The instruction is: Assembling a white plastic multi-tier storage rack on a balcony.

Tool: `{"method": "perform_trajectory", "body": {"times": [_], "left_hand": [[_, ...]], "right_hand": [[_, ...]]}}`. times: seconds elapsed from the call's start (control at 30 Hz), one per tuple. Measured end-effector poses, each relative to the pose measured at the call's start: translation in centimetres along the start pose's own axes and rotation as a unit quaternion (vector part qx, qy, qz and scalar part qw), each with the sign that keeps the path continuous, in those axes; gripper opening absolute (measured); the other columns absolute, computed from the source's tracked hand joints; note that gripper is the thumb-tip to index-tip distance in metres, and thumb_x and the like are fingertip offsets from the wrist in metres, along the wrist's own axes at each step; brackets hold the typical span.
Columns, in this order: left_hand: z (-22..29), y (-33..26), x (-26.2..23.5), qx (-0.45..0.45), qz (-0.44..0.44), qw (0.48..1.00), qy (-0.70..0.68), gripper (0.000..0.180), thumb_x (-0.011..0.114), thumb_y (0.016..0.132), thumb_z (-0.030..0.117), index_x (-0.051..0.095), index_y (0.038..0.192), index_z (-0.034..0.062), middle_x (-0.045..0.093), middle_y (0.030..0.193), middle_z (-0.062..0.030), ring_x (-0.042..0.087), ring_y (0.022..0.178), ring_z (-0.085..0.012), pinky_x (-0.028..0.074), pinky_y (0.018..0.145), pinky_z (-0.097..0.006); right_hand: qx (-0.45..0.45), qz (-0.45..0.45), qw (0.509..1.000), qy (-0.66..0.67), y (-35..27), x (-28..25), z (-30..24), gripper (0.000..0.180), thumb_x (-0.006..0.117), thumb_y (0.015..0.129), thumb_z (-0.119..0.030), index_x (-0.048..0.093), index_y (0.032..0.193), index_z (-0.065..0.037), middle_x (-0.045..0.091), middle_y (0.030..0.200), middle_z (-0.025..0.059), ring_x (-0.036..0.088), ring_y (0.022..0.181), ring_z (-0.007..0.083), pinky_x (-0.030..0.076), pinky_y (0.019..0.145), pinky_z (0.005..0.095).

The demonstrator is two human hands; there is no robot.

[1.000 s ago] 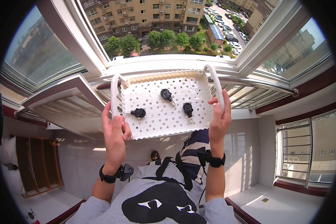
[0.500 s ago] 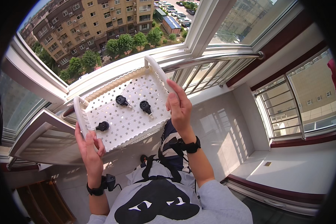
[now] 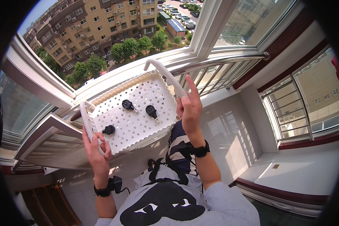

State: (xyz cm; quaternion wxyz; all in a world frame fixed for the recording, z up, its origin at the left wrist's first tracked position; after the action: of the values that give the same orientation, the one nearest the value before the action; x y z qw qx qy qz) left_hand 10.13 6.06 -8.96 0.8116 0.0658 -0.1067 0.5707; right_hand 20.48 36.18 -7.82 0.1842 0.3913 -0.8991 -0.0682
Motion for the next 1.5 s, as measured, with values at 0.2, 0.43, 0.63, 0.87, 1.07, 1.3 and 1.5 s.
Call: {"method": "perform_trajectory", "body": {"times": [0.2, 0.43, 0.63, 0.87, 1.07, 1.3, 1.5], "left_hand": [[0.1, 0.3, 0.2, -0.005, -0.016, 1.000, -0.004, 0.061, 0.037, 0.101, 0.022, 0.007, 0.151, 0.0025, 0.047, 0.093, -0.0064, 0.043, 0.055, -0.0083, 0.037, 0.045, -0.021], [-0.7, 0.1, 0.2, -0.002, -0.023, 1.000, 0.004, 0.061, 0.036, 0.101, 0.022, 0.008, 0.151, 0.0018, 0.048, 0.095, -0.0072, 0.044, 0.055, -0.0087, 0.036, 0.045, -0.021], [-0.2, 0.1, 0.3, 0.014, -0.019, 1.000, 0.001, 0.059, 0.037, 0.101, 0.021, 0.010, 0.151, 0.0020, 0.048, 0.094, -0.0076, 0.044, 0.054, -0.0086, 0.036, 0.044, -0.020], [0.2, 0.2, 0.7, 0.008, -0.005, 1.000, 0.026, 0.059, 0.038, 0.101, 0.023, 0.012, 0.150, 0.0022, 0.048, 0.094, -0.0075, 0.046, 0.055, -0.0086, 0.037, 0.042, -0.020], [0.3, 0.2, 1.1, 0.013, 0.001, 1.000, 0.027, 0.055, 0.039, 0.101, 0.023, 0.018, 0.148, 0.0025, 0.046, 0.094, -0.0062, 0.045, 0.055, -0.0084, 0.036, 0.042, -0.021], [0.3, 0.2, 1.3, 0.020, 0.001, 0.999, 0.029, 0.058, 0.038, 0.101, 0.022, 0.015, 0.149, 0.0003, 0.047, 0.093, -0.0071, 0.044, 0.055, -0.0098, 0.038, 0.045, -0.023], [0.6, 0.5, 1.2, 0.025, 0.015, 0.999, 0.022, 0.058, 0.038, 0.101, 0.021, 0.014, 0.149, 0.0000, 0.047, 0.093, -0.0066, 0.044, 0.055, -0.0102, 0.037, 0.045, -0.023]], "right_hand": [[0.013, 0.038, 0.999, -0.032, -0.1, 0.3, 1.0, 0.049, 0.035, 0.094, -0.011, 0.043, 0.141, 0.001, 0.038, 0.068, -0.0026, 0.030, 0.048, 0.0021, 0.025, 0.042, 0.0194], [-0.044, 0.051, 0.992, -0.107, -0.7, -0.2, 0.7, 0.039, 0.040, 0.104, -0.020, 0.050, 0.135, 0.001, 0.034, 0.061, -0.0073, 0.027, 0.048, -0.0003, 0.023, 0.041, 0.0186], [-0.061, -0.002, 0.989, -0.138, -0.6, 0.6, 0.5, 0.038, 0.039, 0.104, -0.019, 0.047, 0.135, 0.001, 0.034, 0.063, -0.0073, 0.027, 0.050, -0.0001, 0.024, 0.043, 0.0181], [-0.024, -0.034, 0.991, -0.131, -0.2, 0.4, 0.8, 0.034, 0.041, 0.103, -0.018, 0.049, 0.132, -0.002, 0.039, 0.064, -0.0058, 0.032, 0.054, 0.0017, 0.029, 0.049, 0.0206], [0.003, -0.071, 0.992, -0.102, -0.3, 0.6, 0.3, 0.037, 0.041, 0.102, -0.018, 0.045, 0.135, -0.003, 0.042, 0.066, -0.0040, 0.035, 0.057, 0.0026, 0.030, 0.050, 0.0203], [0.093, -0.118, 0.986, -0.067, -0.7, 0.8, -0.2, 0.043, 0.038, 0.101, -0.021, 0.039, 0.141, -0.006, 0.052, 0.073, 0.0015, 0.034, 0.053, 0.0028, 0.029, 0.048, 0.0194], [0.100, -0.101, 0.989, -0.029, -0.3, -0.1, 0.1, 0.044, 0.038, 0.101, -0.022, 0.038, 0.142, -0.007, 0.054, 0.073, 0.0023, 0.032, 0.049, 0.0022, 0.028, 0.046, 0.0187]]}}
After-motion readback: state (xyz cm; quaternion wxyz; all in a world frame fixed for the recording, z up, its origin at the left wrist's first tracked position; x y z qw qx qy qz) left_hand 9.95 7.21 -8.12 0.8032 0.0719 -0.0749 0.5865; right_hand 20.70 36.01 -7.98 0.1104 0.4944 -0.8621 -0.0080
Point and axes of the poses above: each hand's wrist, its own y-axis towards the middle knuckle, its own x-axis out of the palm, z = x × y, the point moved 9 cm from there along y, towards the middle knuckle
